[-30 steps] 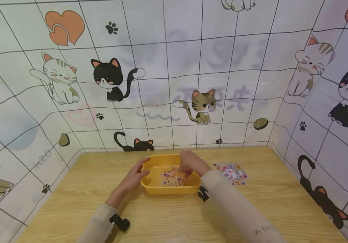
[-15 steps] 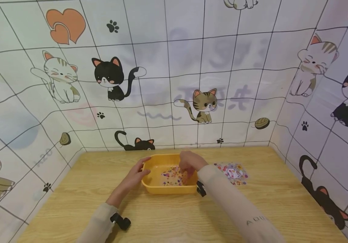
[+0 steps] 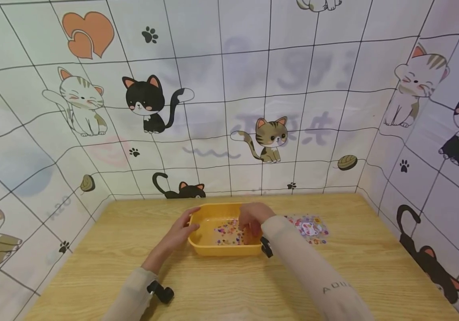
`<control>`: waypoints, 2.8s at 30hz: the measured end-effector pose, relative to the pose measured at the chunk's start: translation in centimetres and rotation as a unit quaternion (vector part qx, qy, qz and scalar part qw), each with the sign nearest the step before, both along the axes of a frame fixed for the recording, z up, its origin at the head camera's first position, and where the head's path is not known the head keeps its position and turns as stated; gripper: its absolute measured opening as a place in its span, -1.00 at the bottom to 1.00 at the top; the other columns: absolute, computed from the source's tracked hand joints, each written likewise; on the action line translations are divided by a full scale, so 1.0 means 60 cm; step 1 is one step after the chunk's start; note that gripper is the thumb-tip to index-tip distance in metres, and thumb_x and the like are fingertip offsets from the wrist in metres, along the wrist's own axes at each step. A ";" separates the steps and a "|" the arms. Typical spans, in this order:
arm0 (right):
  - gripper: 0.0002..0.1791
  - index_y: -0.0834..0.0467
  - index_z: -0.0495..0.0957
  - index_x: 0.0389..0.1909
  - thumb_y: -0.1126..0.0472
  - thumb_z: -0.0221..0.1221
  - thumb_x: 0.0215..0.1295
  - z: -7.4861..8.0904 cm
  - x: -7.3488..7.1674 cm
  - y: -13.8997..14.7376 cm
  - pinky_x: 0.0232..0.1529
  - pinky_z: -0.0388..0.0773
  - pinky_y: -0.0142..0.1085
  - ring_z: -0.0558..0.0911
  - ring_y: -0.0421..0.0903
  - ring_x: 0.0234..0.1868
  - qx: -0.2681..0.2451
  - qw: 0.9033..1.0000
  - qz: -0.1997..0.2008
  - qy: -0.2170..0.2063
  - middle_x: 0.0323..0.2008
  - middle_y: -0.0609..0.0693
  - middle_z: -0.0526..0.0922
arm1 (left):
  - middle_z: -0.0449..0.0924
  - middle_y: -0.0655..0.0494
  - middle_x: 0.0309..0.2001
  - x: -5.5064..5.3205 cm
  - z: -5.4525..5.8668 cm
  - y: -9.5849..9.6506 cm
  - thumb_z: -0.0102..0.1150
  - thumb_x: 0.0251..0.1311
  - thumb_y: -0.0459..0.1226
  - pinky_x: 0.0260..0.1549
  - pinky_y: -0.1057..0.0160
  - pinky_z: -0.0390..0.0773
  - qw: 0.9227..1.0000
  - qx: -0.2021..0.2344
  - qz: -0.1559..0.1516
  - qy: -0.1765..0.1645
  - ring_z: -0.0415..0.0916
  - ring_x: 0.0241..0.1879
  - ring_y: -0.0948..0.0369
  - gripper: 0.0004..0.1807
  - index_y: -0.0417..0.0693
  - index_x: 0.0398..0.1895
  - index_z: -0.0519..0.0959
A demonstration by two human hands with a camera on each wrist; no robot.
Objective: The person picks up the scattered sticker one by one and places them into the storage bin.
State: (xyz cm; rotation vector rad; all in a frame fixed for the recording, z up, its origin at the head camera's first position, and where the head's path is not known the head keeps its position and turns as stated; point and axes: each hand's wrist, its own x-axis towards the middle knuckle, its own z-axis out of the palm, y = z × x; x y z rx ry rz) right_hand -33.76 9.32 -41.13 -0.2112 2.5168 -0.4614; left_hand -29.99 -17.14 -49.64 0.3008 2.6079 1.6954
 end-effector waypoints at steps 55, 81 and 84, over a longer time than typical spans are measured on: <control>-0.69 0.23 0.74 -0.34 0.15 0.15 0.52 0.068 0.042 0.137 -0.58 0.42 -0.32 0.39 -0.19 -0.70 -0.158 0.974 0.078 0.141 -0.68 -0.01 0.51 | 0.52 -0.24 0.30 -0.008 -0.007 -0.012 0.12 0.45 -0.29 0.05 -0.03 0.63 0.999 0.011 -0.030 -0.006 0.58 0.13 -0.04 -0.39 0.12 0.54 0.32; -0.63 0.37 0.64 0.01 0.11 0.17 0.48 -0.056 0.105 0.336 -0.34 0.61 -0.17 0.70 0.01 -0.26 -0.130 0.946 -0.115 0.273 -0.08 0.35 0.71 | 0.53 -0.25 0.29 -0.006 -0.008 -0.008 0.12 0.45 -0.29 0.07 -0.11 0.63 0.999 0.017 -0.032 -0.007 0.57 0.14 -0.08 -0.39 0.08 0.54 0.32; -0.61 0.37 0.63 0.03 0.09 0.16 0.49 -0.062 0.109 0.351 -0.35 0.59 -0.14 0.69 0.04 -0.27 -0.119 0.944 -0.131 0.278 -0.04 0.38 0.69 | 0.53 -0.24 0.29 -0.007 -0.006 -0.009 0.13 0.45 -0.28 0.07 -0.08 0.63 0.999 0.017 -0.035 -0.011 0.57 0.15 -0.07 -0.38 0.12 0.55 0.31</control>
